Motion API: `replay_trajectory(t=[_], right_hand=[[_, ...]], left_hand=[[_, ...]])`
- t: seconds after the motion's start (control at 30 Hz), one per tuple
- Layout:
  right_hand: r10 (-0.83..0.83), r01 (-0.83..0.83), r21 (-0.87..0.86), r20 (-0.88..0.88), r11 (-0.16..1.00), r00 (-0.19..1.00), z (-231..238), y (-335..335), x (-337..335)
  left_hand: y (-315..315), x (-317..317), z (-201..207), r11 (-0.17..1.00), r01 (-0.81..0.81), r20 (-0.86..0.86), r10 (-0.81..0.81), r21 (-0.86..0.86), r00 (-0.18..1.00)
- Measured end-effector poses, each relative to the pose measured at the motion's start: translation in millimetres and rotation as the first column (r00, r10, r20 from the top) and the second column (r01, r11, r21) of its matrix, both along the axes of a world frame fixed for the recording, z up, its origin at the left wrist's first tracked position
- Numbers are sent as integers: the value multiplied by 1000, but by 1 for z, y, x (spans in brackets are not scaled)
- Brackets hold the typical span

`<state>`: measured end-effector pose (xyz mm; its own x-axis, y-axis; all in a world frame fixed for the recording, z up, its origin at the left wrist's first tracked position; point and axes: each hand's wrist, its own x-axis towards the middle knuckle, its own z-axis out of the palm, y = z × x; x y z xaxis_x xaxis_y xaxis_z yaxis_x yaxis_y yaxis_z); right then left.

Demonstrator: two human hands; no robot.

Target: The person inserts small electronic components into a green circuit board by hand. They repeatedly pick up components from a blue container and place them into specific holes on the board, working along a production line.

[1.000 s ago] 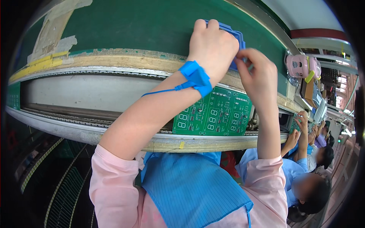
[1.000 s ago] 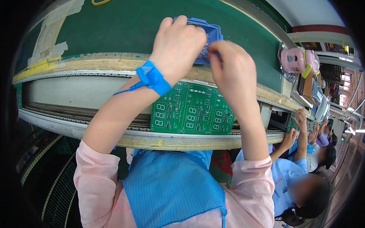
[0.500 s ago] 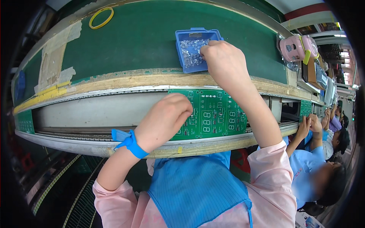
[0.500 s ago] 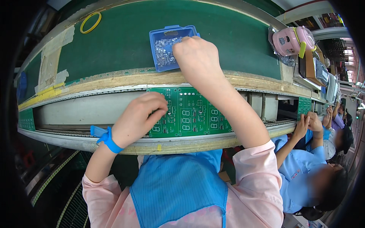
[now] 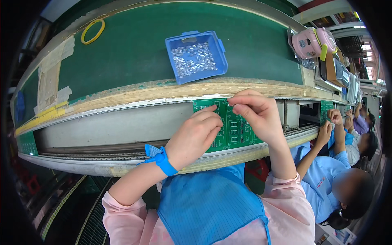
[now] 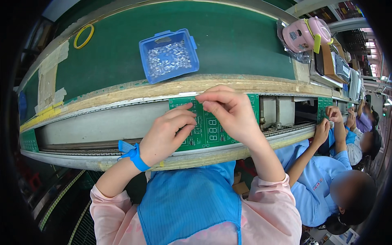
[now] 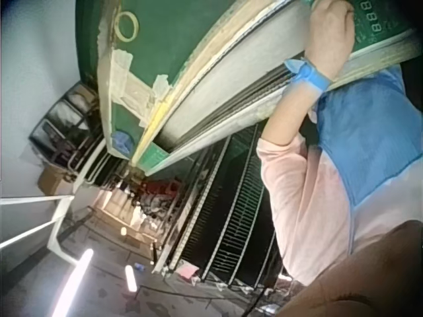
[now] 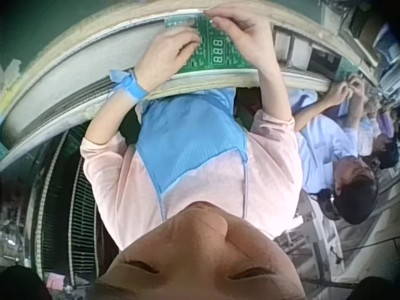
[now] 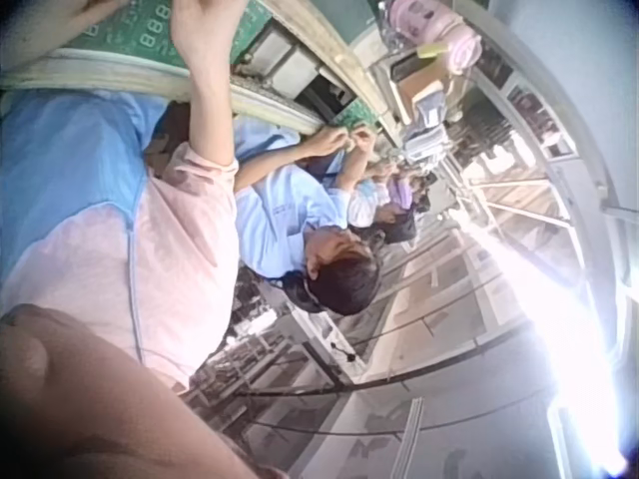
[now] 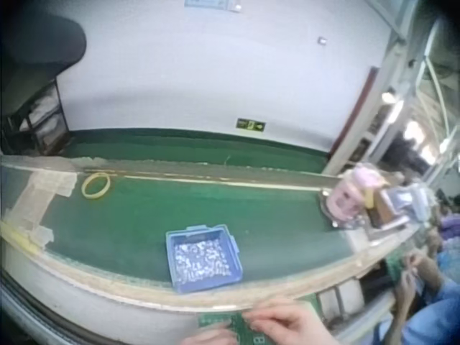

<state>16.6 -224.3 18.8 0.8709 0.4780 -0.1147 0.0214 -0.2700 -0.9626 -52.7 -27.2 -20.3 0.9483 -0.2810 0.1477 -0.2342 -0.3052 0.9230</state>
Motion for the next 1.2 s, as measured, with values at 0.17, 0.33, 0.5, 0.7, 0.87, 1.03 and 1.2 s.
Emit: replay_trajectory(t=[0.17,0.33,0.5,0.7,0.87,1.03,1.2], right_hand=[[-148,149,43,-16,988,989,-9,-12,-13],[-140,143,-23,93,989,986,-19,-21,-19],[-218,222,-19,112,975,969,-23,-19,-21],[-178,211,-104,260,972,949,-30,-20,-21],[-98,227,-245,445,943,890,-31,-16,-27],[-25,239,-305,569,922,822,-40,-13,-34],[-47,287,-296,616,911,786,-44,-9,-32]], left_hand=[[6,21,12,999,-49,-67,50,12,997],[33,38,8,970,-241,-12,241,26,970],[44,39,13,964,-247,-44,252,101,967],[32,28,6,981,-175,18,174,85,985],[28,20,-5,989,-136,-37,139,58,990],[26,18,-10,994,-110,-23,110,22,994],[27,17,-12,992,-117,13,117,51,993]])
